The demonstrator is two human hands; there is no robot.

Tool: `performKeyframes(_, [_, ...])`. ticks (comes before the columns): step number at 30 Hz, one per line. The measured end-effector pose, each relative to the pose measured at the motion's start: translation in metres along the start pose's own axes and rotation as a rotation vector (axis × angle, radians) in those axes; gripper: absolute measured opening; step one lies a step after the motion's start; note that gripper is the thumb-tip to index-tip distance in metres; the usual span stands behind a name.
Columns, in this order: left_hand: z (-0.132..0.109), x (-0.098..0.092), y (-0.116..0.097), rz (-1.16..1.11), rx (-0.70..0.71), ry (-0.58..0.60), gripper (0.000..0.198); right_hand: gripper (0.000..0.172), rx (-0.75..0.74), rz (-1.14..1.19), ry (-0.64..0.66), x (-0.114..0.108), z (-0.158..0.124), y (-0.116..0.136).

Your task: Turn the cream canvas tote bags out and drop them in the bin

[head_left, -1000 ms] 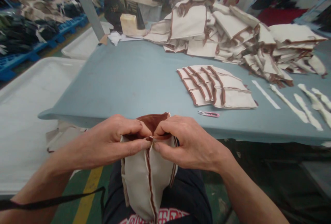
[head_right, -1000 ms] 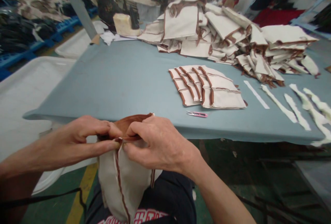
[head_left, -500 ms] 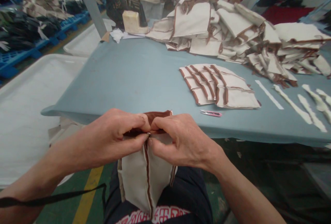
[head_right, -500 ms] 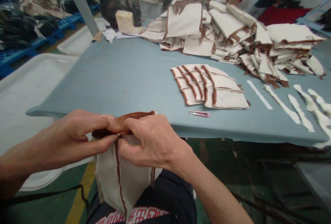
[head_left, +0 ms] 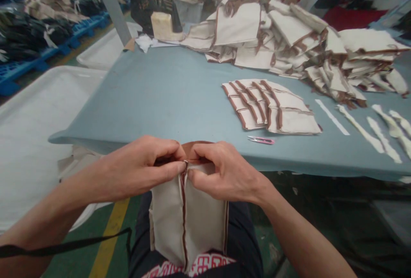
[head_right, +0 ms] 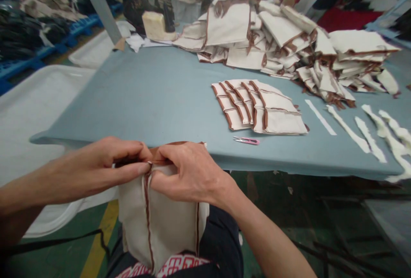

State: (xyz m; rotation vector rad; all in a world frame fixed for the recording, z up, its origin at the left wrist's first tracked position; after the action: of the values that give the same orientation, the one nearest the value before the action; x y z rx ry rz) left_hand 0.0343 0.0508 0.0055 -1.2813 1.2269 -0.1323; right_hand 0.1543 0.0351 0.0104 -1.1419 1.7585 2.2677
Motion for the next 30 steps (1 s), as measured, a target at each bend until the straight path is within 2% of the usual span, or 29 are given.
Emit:
performKeyframes(3, [0.001, 0.004, 0.0, -0.017, -0.012, 0.065, 0.041, 0.021, -0.082, -0.001, -0.024, -0.002, 0.0, 0.003])
performKeyframes(6, [0.0, 0.004, -0.002, -0.115, -0.009, 0.073, 0.039, 0.017, -0.138, 0.006, -0.015, -0.003, -0.001, 0.006])
performKeyframes(9, [-0.001, 0.003, -0.004, -0.173, -0.004, 0.084, 0.037, 0.025, -0.152, -0.008, -0.017, -0.004, 0.0, 0.008])
performKeyframes(12, [-0.003, 0.001, -0.005, -0.168, 0.0, 0.055, 0.039, 0.033, -0.148, -0.009, -0.019, -0.001, 0.0, 0.007])
performKeyframes(16, [-0.005, 0.0, -0.003, -0.201, -0.005, 0.012, 0.039, 0.033, -0.146, -0.017, -0.017, 0.001, 0.001, 0.002])
performKeyframes(19, [-0.004, 0.004, 0.002, -0.265, -0.018, 0.007, 0.039, 0.033, -0.141, 0.023, 0.058, 0.005, 0.005, -0.007])
performKeyframes(23, [-0.003, 0.008, 0.008, -0.357, -0.007, 0.004, 0.039, 0.039, -0.116, 0.265, 0.209, 0.015, 0.009, -0.018])
performKeyframes(26, [-0.004, 0.009, 0.012, -0.377, -0.008, 0.004, 0.037, 0.043, -0.088, 0.379, 0.228, 0.017, 0.009, -0.02])
performKeyframes(30, [-0.006, 0.008, 0.006, -0.352, 0.047, 0.018, 0.03, 0.04, -0.112, 0.347, 0.21, 0.016, 0.004, -0.014])
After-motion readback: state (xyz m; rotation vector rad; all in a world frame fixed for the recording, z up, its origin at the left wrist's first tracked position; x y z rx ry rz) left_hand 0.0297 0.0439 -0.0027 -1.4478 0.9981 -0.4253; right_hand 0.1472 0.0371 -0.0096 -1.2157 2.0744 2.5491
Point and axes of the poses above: each hand's wrist, its own z-axis towards the middle knuckle, its own x-axis out of the palm, y = z × x, the point moved 8 cm from there along z, towards the middle knuckle, and after that the axes turned 2 degrees about -x, right-handed, at the moved point
